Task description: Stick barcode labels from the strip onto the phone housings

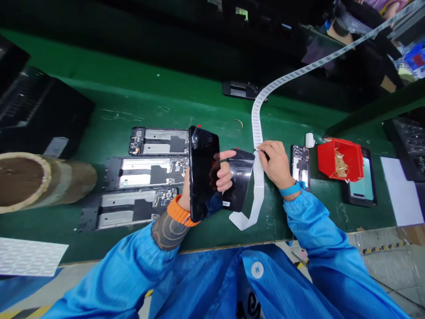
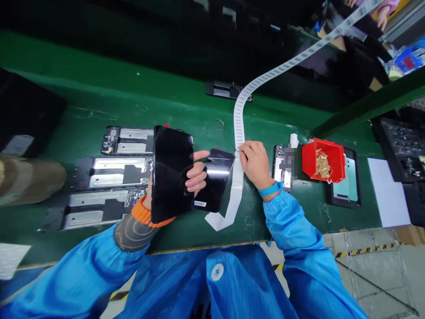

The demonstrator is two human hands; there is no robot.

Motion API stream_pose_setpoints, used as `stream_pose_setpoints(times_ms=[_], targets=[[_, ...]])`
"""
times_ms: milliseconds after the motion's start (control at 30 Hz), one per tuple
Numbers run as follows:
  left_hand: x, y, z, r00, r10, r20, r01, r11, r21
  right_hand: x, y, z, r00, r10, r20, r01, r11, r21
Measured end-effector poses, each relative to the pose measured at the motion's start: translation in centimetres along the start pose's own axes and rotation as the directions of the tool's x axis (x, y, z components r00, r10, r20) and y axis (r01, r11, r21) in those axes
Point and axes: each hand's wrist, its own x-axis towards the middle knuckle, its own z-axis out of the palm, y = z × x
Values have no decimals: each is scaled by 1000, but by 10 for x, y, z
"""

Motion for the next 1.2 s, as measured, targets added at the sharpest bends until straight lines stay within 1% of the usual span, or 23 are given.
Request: stream_pose_setpoints(times_ms=[133,267,367,433,533,633,700,833,900,933,967,1000,1033,1067,1100,1133,1167,1200], targets=[[-1,1,6,999,8,-53,-6,999,40,-2,-3,0,1000,-7,-20,7,1000,-5],[-2,2,14,991,11,-135,-11,1000,7,-4,-7,1,1000,2,-21,-2,1000,-7],[-2,3,15,986,8,-169,-10,1000,-13,-5,-9,2,1000,-6,-15,6,1000,-22],[-3,3,14,985,6,-172,-8,1000,-10,-4,-9,2,1000,-11,-13,11,999,-31],[-2,2,10,988,33,-154,-36,999,-16,-5,-8,2,1000,-23,-19,22,999,-29],[-2,0,8,988,60,-142,-65,997,-37,-6,-8,2,998,-58,-19,58,998,-14],[-1,0,8,988,57,-142,-63,997,-37,-7,-8,3,997,-74,-21,74,997,8],[-1,1,5,989,43,-144,-49,998,-40,-6,-6,6,999,-49,-23,50,998,38],[0,1,2,991,40,-125,-49,997,-67,-4,-4,3,999,-40,-23,41,997,66],[1,1,0,993,45,-110,-55,995,-89,-2,-3,-2,998,-26,-49,31,995,92],[2,0,-1,994,53,-93,-63,991,-115,-1,-5,-8,995,6,-102,7,992,125],[3,0,-1,995,61,-77,-71,987,-141,-1,-10,-16,982,64,-180,-32,984,176],[3,-1,-1,996,67,-66,-78,983,-165,-1,-18,-25,956,142,-255,-77,965,251],[4,-1,-1,996,72,-57,-81,980,-180,-2,-28,-34,923,237,-302,-127,931,342],[5,-1,0,996,76,-47,-83,979,-185,-4,-42,-43,902,323,-287,-165,871,464],[6,0,1,996,78,-36,-83,980,-179,-7,-57,-51,925,340,-170,-185,794,580],[6,0,2,996,79,-28,-83,983,-164,-11,-73,-57,960,278,6,-214,722,658],[7,1,3,997,76,-28,-79,986,-144,-16,-90,-60,968,151,202,-251,660,708]])
